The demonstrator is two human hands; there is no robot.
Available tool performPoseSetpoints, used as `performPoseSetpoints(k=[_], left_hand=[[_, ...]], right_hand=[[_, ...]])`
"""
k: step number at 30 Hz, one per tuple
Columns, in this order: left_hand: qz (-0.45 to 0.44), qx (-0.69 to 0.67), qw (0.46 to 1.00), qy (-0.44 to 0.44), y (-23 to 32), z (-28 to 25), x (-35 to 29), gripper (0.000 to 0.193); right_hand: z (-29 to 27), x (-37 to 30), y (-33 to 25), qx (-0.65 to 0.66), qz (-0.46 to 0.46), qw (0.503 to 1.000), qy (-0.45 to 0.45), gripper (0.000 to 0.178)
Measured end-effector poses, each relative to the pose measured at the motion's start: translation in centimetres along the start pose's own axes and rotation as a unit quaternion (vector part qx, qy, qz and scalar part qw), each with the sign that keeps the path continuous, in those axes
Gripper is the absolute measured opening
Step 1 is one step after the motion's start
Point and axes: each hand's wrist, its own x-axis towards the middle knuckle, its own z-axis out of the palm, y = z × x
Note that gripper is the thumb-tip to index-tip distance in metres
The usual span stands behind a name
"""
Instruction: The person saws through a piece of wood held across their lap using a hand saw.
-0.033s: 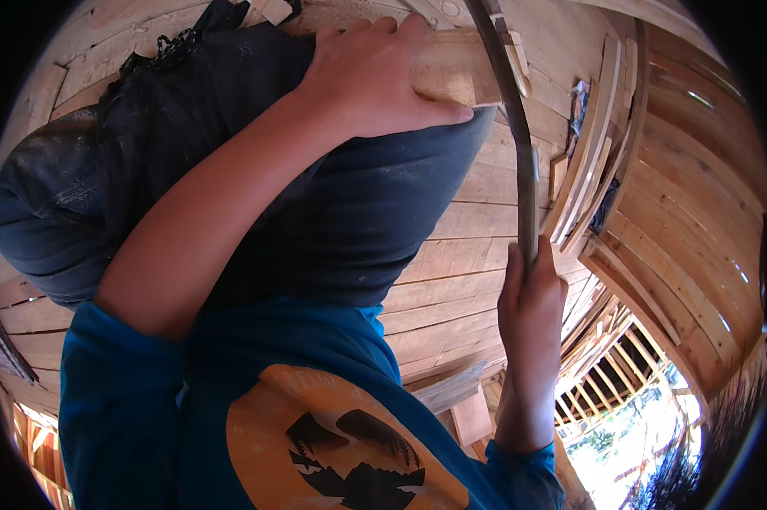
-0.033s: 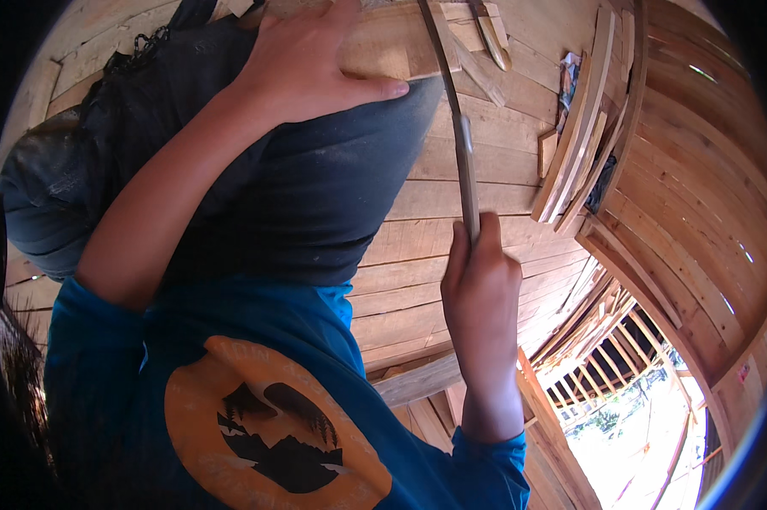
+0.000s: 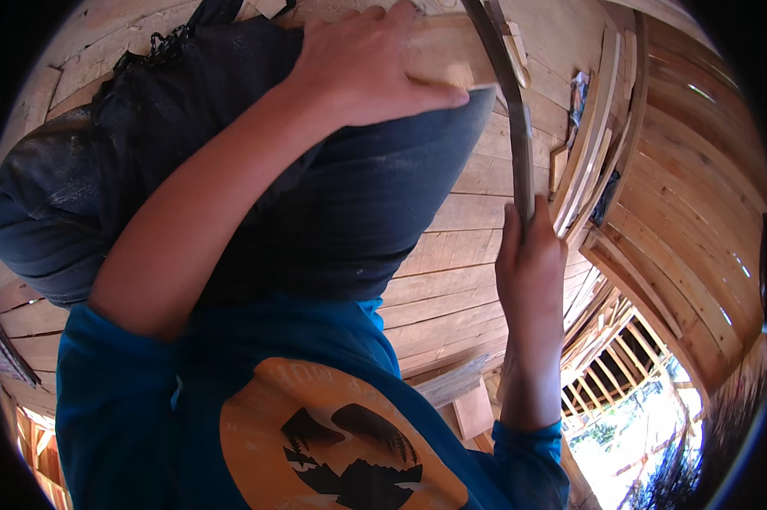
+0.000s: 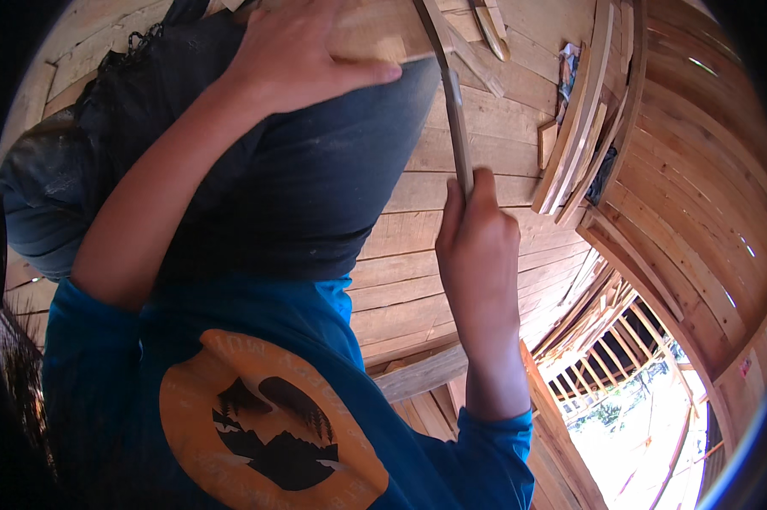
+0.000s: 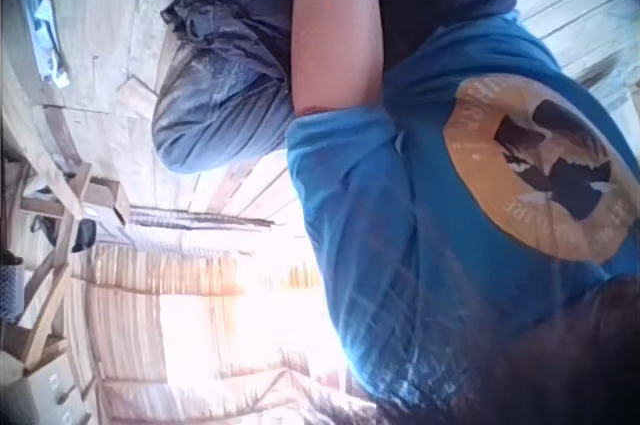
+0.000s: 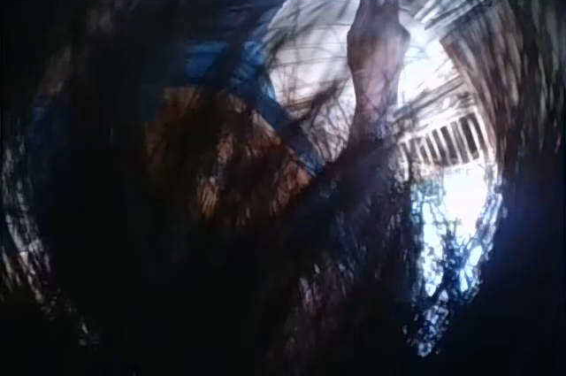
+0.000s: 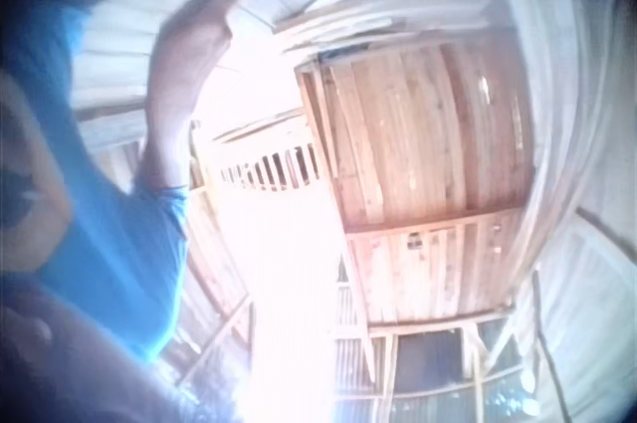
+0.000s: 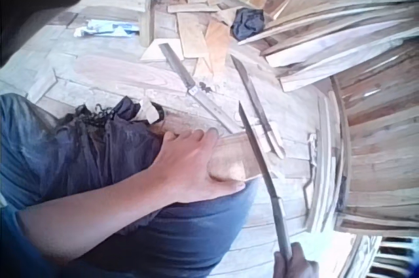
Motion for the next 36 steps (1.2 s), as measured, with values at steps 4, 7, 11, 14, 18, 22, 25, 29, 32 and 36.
performPoseSetpoints(k=[4, 7, 11, 14, 18, 22, 25, 29, 32, 36], left_hand=[[-0.034, -0.056, 0.989, -0.133, -0.1, -5.3, 1.9, 0.087], [-0.005, 0.0, 0.997, -0.077, 0.5, -1.2, 0.5, 0.1], [-0.045, -0.035, 0.992, -0.116, 1.1, -3.0, 0.7, 0.087], [-0.01, -0.029, 0.996, -0.084, 0.0, -2.6, -0.4, 0.095], [0.025, -0.002, 0.999, -0.037, 0.4, -1.2, -0.6, 0.1], [-0.012, -0.042, 0.99, -0.135, 0.9, -4.1, 0.6, 0.09], [-0.033, -0.041, 0.992, -0.111, 0.8, -4.0, 0.7, 0.092], [-0.048, -0.032, 0.993, -0.106, 0.3, -3.1, 1.1, 0.097], [-0.028, -0.017, 0.994, -0.103, 1.4, -2.7, 0.4, 0.101], [-0.068, -0.081, 0.974, -0.199, 1.3, -6.2, 1.4, 0.096]], right_hand=[[-0.4, -1.7, -0.6, 0.027, 0.03, 0.999, -0.02, 0.016], [-1.0, -5.5, 1.2, 0.039, 0.035, 0.999, -0.003, 0.008], [0.9, 1.9, 0.1, 0.033, -0.019, 0.999, 0.014, 0.016], [0.2, -1.0, -0.9, 0.027, 0.009, 1.0, -0.002, 0.02], [-1.0, -3.1, -0.4, 0.044, 0.031, 0.998, -0.011, 0.014], [1.3, -0.6, -0.7, 0.027, -0.005, 0.999, 0.037, 0.011], [1.1, -0.8, -1.0, 0.023, -0.003, 0.999, 0.037, 0.011], [0.8, -4.7, -0.2, 0.045, 0.026, 0.998, 0.022, 0.01], [0.7, -4.9, -0.1, 0.049, 0.051, 0.997, 0.013, 0.01], [1.1, 0.2, -0.8, 0.006, -0.015, 0.999, 0.038, 0.013]])
